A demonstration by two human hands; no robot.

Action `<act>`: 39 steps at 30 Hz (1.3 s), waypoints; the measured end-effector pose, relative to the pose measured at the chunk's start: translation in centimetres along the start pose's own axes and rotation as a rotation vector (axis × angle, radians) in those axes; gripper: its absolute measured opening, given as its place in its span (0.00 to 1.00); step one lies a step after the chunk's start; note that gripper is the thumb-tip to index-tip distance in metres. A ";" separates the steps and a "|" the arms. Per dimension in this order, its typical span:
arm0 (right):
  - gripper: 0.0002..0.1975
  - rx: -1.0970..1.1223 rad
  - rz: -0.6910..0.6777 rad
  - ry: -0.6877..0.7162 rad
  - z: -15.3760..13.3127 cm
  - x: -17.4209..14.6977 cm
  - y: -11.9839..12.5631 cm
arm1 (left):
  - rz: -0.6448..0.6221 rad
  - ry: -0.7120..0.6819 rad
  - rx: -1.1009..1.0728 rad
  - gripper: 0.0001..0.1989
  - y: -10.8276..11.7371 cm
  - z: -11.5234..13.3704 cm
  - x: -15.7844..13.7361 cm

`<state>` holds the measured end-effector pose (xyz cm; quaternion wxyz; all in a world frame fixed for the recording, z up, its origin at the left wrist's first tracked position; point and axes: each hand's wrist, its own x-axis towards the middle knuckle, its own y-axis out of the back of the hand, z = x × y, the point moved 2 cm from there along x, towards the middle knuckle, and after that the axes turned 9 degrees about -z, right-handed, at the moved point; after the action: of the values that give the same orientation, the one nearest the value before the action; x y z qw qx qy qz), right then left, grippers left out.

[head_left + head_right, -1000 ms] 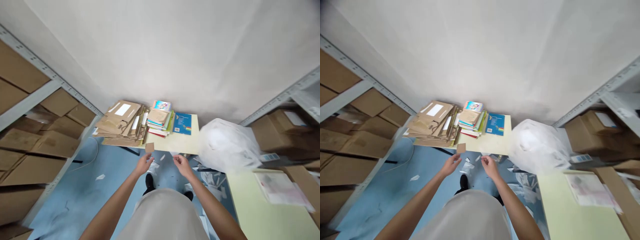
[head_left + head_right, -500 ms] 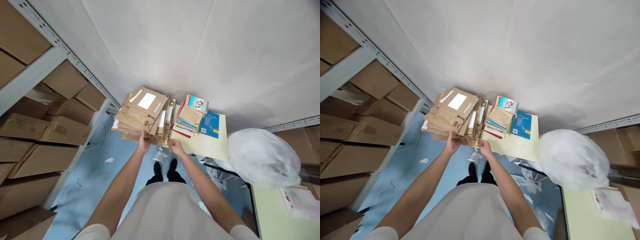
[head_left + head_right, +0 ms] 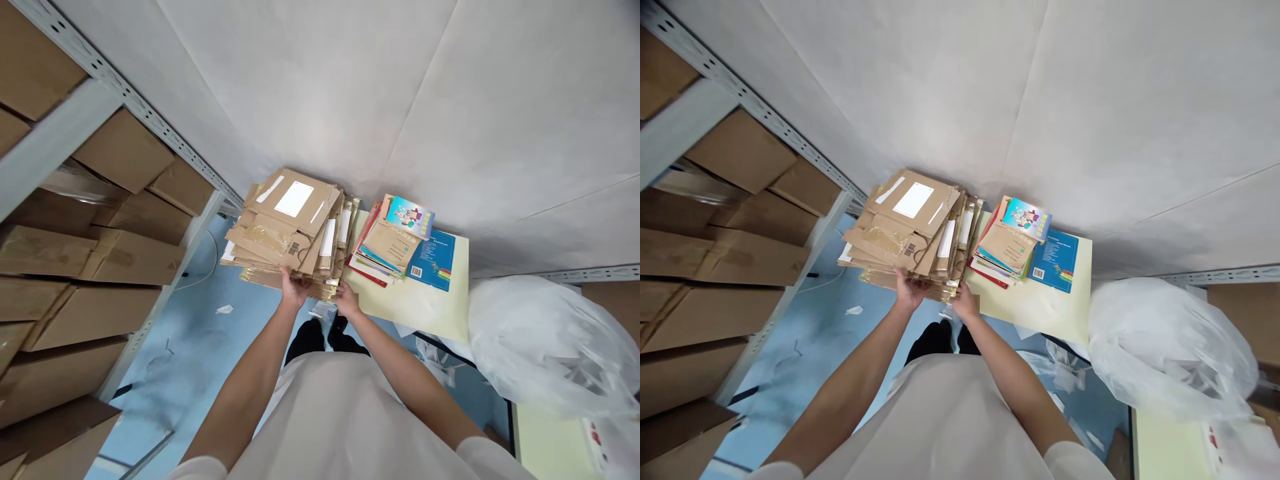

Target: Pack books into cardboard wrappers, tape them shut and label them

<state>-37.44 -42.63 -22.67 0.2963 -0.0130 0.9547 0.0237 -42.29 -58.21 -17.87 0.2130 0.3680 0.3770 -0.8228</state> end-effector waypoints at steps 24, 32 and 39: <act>0.10 -0.249 0.369 0.002 -3.5 -0.5 -2.5 | 0.077 -0.026 0.302 0.20 -1.7 4.2 -1.6; 0.20 -0.137 0.400 -0.012 -2.1 0.3 -2.7 | 0.016 -0.049 0.191 0.15 -2.1 6.0 -1.7; 0.14 0.041 0.193 0.066 -3.7 1.8 -3.3 | -0.042 0.013 0.215 0.15 -2.5 7.6 -2.0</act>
<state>-40.94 -46.16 -20.77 0.2613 0.0846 0.9610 0.0321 -45.97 -62.37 -11.81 0.1527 0.3860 0.2956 -0.8604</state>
